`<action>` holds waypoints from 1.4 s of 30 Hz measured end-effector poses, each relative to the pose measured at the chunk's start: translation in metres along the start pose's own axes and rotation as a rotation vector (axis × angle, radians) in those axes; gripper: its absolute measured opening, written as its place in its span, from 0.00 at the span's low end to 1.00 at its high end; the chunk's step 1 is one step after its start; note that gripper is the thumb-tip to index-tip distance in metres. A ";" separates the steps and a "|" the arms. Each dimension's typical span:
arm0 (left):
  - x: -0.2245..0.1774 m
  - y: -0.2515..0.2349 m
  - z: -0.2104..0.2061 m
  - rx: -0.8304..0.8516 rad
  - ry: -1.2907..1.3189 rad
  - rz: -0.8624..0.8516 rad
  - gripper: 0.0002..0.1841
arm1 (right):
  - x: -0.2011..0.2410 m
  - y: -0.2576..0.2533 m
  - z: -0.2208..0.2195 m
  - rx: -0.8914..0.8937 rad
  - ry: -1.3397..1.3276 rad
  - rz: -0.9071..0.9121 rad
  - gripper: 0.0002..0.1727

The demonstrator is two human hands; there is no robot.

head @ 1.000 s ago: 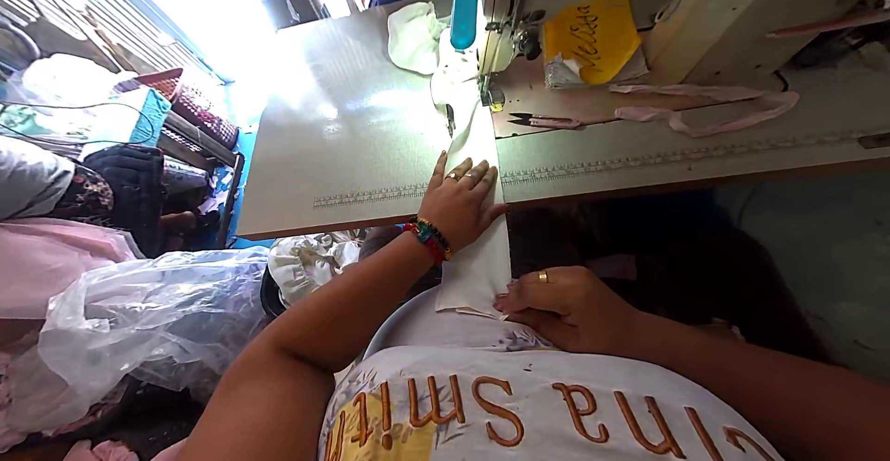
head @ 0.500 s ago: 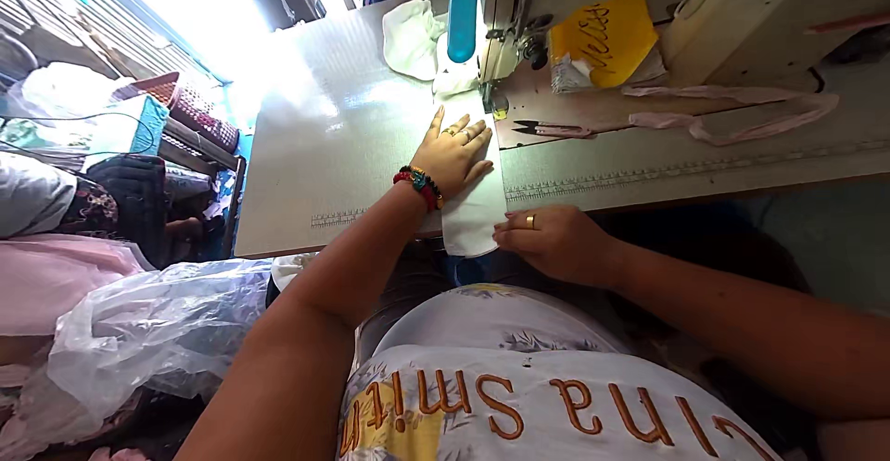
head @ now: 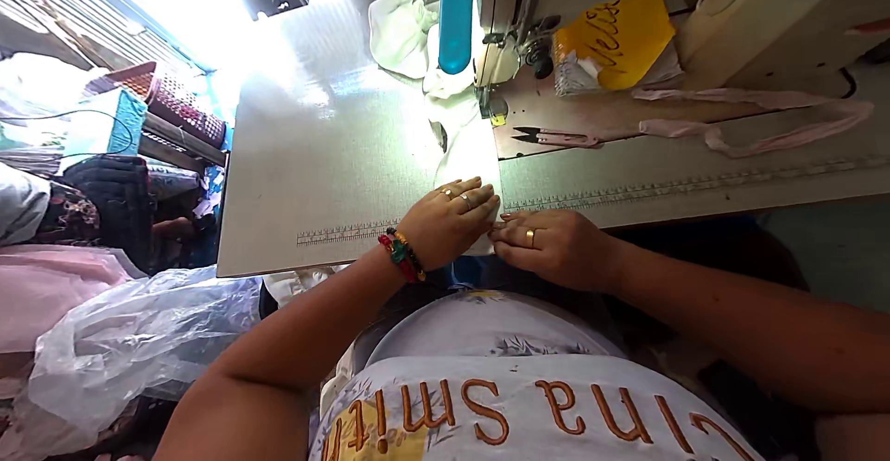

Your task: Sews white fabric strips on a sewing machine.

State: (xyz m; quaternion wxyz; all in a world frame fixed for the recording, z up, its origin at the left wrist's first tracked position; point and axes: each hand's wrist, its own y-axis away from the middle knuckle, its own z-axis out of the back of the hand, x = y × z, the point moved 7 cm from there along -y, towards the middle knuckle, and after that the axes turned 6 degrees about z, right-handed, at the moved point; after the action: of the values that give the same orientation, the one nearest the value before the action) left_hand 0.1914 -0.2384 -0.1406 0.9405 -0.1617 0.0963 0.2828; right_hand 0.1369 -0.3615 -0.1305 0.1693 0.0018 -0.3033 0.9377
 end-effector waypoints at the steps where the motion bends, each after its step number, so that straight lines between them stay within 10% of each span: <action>1: 0.006 -0.004 0.001 0.008 0.008 -0.002 0.19 | -0.007 -0.001 0.000 -0.001 -0.011 -0.012 0.13; 25: -0.009 0.021 0.008 -0.051 0.060 0.006 0.17 | -0.034 0.018 0.005 -0.054 -0.170 -0.434 0.17; 42: -0.004 0.014 0.010 -0.020 0.094 -0.006 0.16 | -0.026 0.017 -0.003 -0.013 -0.043 -0.301 0.17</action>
State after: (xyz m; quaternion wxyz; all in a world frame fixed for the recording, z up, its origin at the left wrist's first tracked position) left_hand 0.1813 -0.2252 -0.1339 0.9342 -0.1842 0.1370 0.2731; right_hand 0.1564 -0.3809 -0.1456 0.3017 0.0661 -0.3094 0.8994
